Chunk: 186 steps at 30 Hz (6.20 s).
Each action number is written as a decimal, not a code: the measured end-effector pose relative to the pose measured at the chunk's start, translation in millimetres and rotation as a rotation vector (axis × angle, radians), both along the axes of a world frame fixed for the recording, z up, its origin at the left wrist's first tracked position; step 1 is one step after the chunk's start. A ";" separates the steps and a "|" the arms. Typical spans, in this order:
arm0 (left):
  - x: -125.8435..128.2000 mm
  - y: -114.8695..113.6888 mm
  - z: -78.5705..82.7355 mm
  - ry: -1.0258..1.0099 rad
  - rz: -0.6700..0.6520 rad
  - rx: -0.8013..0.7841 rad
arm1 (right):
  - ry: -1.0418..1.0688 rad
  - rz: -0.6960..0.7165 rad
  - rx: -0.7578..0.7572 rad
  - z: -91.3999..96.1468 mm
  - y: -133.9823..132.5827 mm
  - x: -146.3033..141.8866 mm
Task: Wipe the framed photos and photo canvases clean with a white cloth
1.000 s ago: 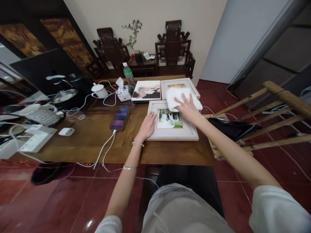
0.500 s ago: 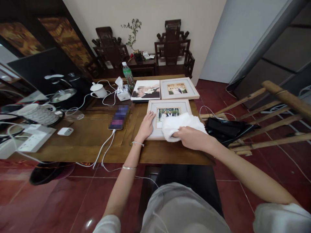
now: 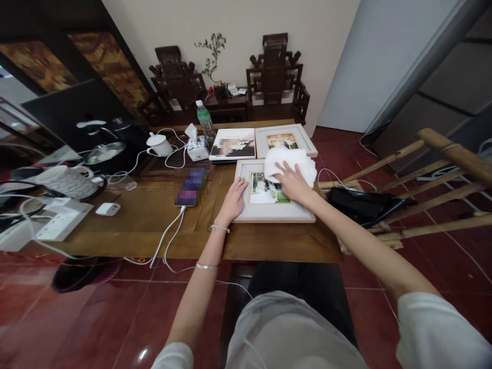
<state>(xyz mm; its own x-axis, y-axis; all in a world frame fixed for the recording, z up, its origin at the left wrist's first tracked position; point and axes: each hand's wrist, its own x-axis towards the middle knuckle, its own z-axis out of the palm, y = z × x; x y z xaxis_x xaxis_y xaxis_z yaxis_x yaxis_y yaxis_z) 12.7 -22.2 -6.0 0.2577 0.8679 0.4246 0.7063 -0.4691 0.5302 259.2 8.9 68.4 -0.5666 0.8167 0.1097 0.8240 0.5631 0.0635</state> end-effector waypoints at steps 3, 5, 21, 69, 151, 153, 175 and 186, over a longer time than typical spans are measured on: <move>-0.3 -0.4 0.6 -0.015 -0.004 -0.008 | -0.003 0.007 0.012 -0.7 20.2 -3.9; 0.1 -0.6 0.8 -0.020 0.000 -0.009 | -0.027 0.035 -0.018 -0.2 17.2 -7.2; 5.4 -3.3 4.5 -0.038 0.022 0.002 | 0.006 0.375 -0.355 36.1 -116.8 -5.8; 6.1 -3.5 0.9 -0.038 0.025 0.013 | 0.105 0.112 0.099 3.9 24.0 -8.5; 6.9 -4.1 2.2 -0.037 0.011 0.014 | 0.134 0.231 -0.300 15.9 -84.6 2.0; 7.3 -4.2 2.3 -0.040 0.017 0.005 | 0.146 0.184 -0.195 1.5 -59.1 4.6; 10.5 -4.4 1.6 -0.037 0.031 0.038 | 0.103 0.341 -0.380 27.3 -100.8 9.5; 7.8 -3.9 1.5 -0.023 0.026 0.013 | 0.180 0.195 -0.041 -7.4 -17.9 14.2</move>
